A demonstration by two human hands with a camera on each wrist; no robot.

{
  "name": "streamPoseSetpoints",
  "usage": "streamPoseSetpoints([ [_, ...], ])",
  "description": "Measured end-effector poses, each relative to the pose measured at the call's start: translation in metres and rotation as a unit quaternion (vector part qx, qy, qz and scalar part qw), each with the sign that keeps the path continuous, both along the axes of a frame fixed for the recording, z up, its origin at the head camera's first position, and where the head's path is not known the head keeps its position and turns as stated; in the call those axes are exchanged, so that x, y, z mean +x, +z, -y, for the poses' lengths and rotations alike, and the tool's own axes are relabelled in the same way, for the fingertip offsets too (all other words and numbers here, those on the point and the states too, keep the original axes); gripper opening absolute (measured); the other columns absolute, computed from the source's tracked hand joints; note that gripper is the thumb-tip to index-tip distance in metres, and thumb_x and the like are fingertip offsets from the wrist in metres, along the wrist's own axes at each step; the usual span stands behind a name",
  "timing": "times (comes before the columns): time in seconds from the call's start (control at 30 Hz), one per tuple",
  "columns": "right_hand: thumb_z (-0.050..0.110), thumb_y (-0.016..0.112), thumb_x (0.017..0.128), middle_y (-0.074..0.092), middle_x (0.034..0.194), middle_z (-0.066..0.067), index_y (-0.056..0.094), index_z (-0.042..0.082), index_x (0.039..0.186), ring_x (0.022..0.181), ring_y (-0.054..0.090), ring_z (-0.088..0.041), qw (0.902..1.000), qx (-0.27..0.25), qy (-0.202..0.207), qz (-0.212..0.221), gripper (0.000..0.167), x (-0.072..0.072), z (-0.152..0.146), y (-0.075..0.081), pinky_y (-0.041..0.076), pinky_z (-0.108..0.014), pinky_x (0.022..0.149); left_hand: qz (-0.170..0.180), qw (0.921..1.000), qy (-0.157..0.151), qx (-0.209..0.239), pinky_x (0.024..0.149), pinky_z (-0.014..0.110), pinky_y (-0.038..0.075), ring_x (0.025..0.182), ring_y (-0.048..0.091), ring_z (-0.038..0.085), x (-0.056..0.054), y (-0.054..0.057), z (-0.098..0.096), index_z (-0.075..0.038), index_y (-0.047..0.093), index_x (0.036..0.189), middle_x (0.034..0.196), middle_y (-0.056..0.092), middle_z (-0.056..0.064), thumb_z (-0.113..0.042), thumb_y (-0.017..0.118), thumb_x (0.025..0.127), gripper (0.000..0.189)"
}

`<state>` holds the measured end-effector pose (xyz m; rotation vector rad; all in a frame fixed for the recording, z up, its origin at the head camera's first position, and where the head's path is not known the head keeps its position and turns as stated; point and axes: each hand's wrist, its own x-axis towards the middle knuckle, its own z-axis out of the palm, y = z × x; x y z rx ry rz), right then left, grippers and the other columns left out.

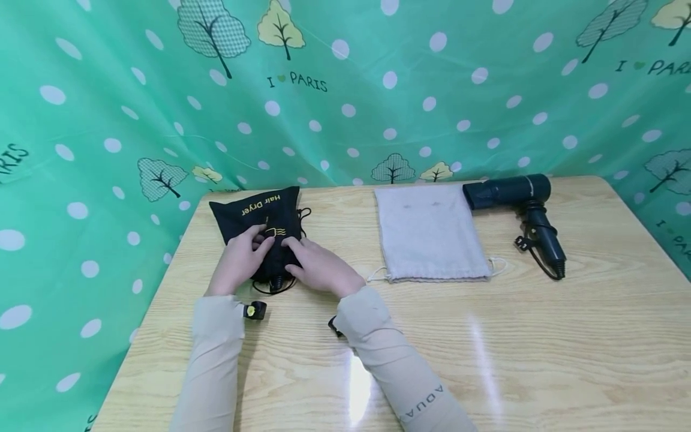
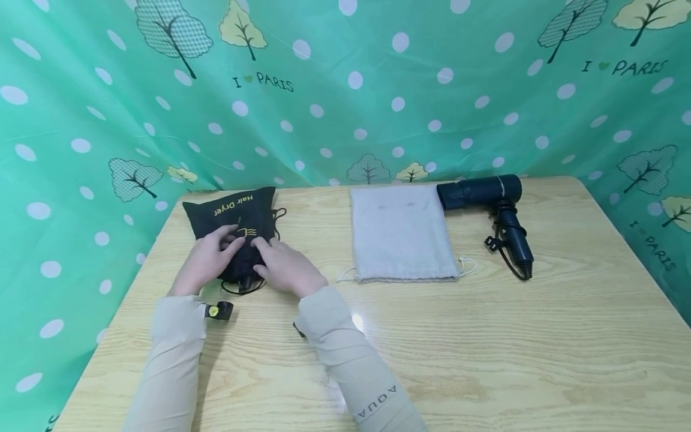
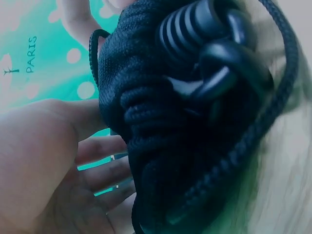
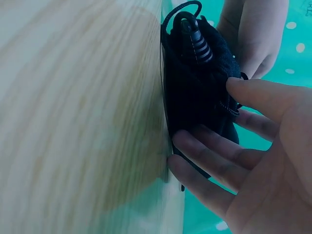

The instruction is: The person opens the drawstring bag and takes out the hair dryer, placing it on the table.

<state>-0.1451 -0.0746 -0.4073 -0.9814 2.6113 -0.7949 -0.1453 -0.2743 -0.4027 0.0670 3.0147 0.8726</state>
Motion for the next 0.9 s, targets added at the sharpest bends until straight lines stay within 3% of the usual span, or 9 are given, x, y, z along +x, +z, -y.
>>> streamPoseSetpoints([
  [0.17, 0.029, 0.054, 0.103, 0.046, 0.147, -0.015, 0.036, 0.017, 0.148, 0.134, 0.05, -0.025, 0.9999, -0.005, -0.007, 0.01, 0.05, 0.0, -0.007, 0.001, 0.043, -0.038, 0.109, 0.002, 0.9998, -0.013, 0.018, 0.096, 0.053, 0.05, 0.11, 0.064, 0.038, -0.003, -0.002, -0.005, 0.003, 0.044, 0.145, 0.122, 0.063, 0.027, -0.029, 0.049, 0.105, 0.052],
  [0.43, 0.029, 0.067, 0.095, 0.055, 0.133, -0.013, 0.038, 0.013, 0.148, 0.121, 0.057, -0.023, 0.9997, 0.012, 0.002, -0.021, 0.063, 0.002, -0.012, 0.0, 0.046, -0.036, 0.105, -0.013, 0.9991, -0.018, 0.036, 0.097, 0.053, 0.05, 0.111, 0.063, 0.039, -0.005, -0.009, -0.014, 0.004, 0.044, 0.145, 0.123, 0.062, 0.027, -0.024, 0.05, 0.104, 0.05],
  [0.9, 0.033, 0.066, 0.096, 0.053, 0.139, -0.011, 0.038, 0.017, 0.147, 0.125, 0.057, -0.025, 0.9987, 0.018, -0.042, -0.023, 0.061, 0.004, -0.018, -0.001, 0.049, -0.039, 0.103, -0.018, 0.9987, -0.03, 0.038, 0.096, 0.049, 0.049, 0.111, 0.06, 0.033, -0.007, -0.013, -0.029, -0.002, 0.041, 0.149, 0.124, 0.061, 0.021, -0.027, 0.047, 0.106, 0.05],
])
